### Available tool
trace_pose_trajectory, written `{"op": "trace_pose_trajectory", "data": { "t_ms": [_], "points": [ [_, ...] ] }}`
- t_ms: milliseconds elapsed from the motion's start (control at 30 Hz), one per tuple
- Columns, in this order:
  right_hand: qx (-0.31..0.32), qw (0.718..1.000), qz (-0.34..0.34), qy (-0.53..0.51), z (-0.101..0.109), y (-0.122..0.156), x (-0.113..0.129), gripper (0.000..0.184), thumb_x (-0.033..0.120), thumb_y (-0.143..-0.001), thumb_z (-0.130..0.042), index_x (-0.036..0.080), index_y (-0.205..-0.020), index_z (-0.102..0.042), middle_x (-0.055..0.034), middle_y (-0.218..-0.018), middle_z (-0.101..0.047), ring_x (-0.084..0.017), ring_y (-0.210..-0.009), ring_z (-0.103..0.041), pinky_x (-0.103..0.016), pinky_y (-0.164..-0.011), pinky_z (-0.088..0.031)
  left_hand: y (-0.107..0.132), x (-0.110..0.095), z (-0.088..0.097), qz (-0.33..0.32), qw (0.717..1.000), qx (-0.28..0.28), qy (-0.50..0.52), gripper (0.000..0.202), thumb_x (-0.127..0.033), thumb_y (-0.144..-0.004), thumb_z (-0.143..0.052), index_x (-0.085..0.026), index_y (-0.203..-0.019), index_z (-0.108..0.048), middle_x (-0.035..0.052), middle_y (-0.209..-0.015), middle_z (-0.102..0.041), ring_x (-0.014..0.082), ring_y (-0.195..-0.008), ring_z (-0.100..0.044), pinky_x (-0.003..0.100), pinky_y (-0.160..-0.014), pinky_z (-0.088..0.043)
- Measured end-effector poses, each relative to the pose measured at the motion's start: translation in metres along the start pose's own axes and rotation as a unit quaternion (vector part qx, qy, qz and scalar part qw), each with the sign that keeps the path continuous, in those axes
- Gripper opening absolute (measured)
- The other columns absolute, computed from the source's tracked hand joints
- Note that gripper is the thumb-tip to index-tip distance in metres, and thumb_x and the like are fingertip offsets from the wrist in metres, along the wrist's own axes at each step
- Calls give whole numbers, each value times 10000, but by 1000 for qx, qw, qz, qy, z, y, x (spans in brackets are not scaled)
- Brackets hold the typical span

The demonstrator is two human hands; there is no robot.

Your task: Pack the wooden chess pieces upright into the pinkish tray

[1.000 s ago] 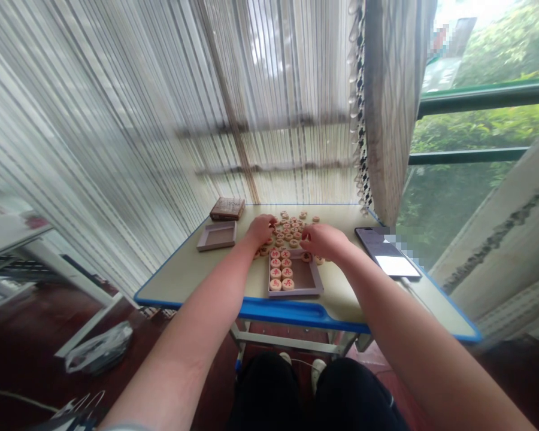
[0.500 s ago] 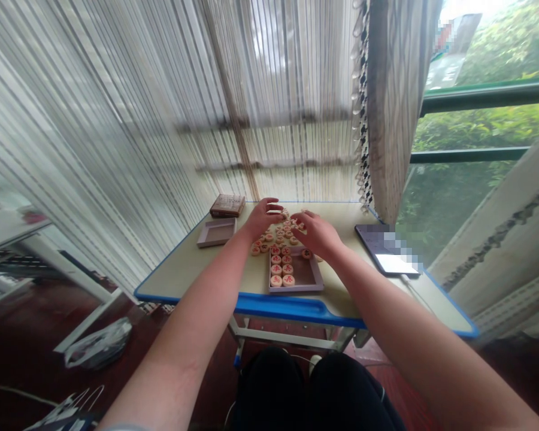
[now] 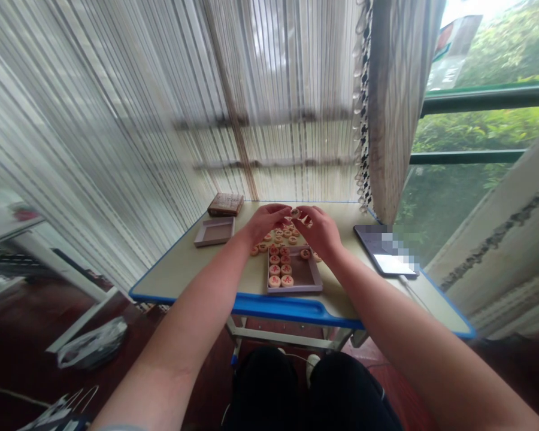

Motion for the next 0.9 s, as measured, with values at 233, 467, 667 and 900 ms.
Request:
{"op": "trace_pose_trajectory", "data": {
  "t_ms": [233,467,667,900],
  "points": [
    [-8,1000,19,7,-1,1,3,316,317,-800,-556,231,-1099,-608,-56,-922,-659,-193,-839,-585,-307,-711,-461,3,-7,-4,-46,992,20,-114,390,-500,-669,-634,-134,-784,-706,29,-717,-661,129,-705,-554,269,-697,-409],
    [9,999,43,17,-3,0,1,243,328,-825,-522,217,-998,-652,-62,-895,-668,-201,-880,-570,-325,-773,-449,2,-1,-2,-24,992,23,-119,342,-459,-689,-629,-134,-786,-672,8,-691,-627,105,-640,-510,263,-660,-394],
    [48,999,9,14,-7,0,-2,236,347,-803,-550,214,-981,-630,-56,-908,-635,-186,-865,-566,-303,-747,-432,5,-3,-6,-10,992,20,-125,284,-415,-714,-613,-137,-763,-645,-2,-679,-611,99,-626,-493,257,-641,-387],
    [52,998,8,35,-1,-3,1,254,378,-782,-563,203,-950,-638,-38,-814,-607,-161,-778,-545,-268,-687,-408,0,-2,-3,-60,982,40,-176,322,-431,-794,-511,-140,-813,-648,19,-722,-631,114,-651,-524,253,-630,-405]
  ]
}}
Point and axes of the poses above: each hand's wrist, its own y-axis away from the middle knuckle, its own z-axis out of the back of the hand, x = y × z, the point moved 7 cm from there along -y, towards the middle knuckle
